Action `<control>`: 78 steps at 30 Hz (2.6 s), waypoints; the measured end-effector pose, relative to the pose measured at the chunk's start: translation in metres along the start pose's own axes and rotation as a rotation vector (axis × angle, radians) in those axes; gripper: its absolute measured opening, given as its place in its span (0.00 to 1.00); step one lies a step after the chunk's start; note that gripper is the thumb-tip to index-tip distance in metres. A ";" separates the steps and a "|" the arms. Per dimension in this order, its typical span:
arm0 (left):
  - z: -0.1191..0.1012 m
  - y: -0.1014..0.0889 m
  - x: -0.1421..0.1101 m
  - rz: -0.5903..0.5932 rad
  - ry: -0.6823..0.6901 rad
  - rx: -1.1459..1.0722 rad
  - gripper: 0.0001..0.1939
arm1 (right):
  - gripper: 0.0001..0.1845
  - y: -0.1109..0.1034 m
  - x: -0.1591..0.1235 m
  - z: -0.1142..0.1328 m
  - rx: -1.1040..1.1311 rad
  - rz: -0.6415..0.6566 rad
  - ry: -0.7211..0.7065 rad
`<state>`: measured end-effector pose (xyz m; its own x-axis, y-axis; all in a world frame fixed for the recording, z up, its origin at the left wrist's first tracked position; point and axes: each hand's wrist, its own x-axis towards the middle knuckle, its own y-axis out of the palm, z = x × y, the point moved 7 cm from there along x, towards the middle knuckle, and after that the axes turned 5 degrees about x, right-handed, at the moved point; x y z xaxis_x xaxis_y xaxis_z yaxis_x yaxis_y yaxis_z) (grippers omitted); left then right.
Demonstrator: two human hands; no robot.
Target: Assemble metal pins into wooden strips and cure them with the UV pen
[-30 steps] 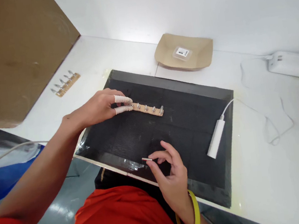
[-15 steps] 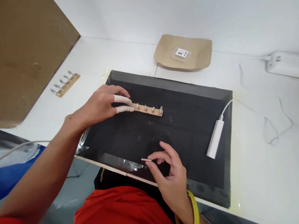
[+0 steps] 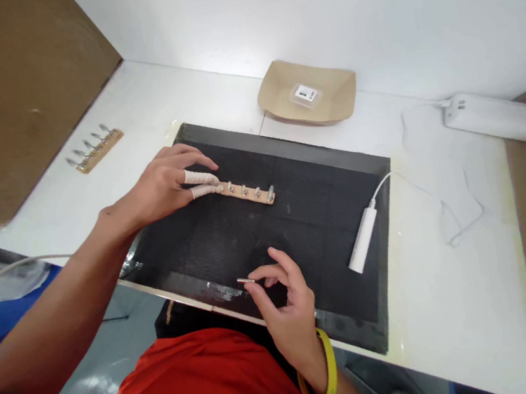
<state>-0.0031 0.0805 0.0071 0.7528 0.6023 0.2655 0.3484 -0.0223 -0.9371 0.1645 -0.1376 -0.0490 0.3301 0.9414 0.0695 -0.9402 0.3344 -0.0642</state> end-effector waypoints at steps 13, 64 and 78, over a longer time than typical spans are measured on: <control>0.003 0.004 -0.007 -0.096 -0.057 0.032 0.10 | 0.28 0.004 0.000 -0.003 0.015 0.023 0.037; -0.020 0.007 -0.005 0.170 -0.116 -0.022 0.37 | 0.24 -0.001 -0.001 -0.003 -0.050 -0.001 0.012; -0.014 0.021 0.024 0.307 -0.048 -0.004 0.16 | 0.23 -0.002 -0.001 -0.003 -0.037 0.003 0.009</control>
<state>0.0303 0.0833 -0.0031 0.7962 0.6037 -0.0407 0.1114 -0.2123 -0.9708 0.1659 -0.1391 -0.0522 0.3278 0.9428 0.0607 -0.9376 0.3326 -0.1014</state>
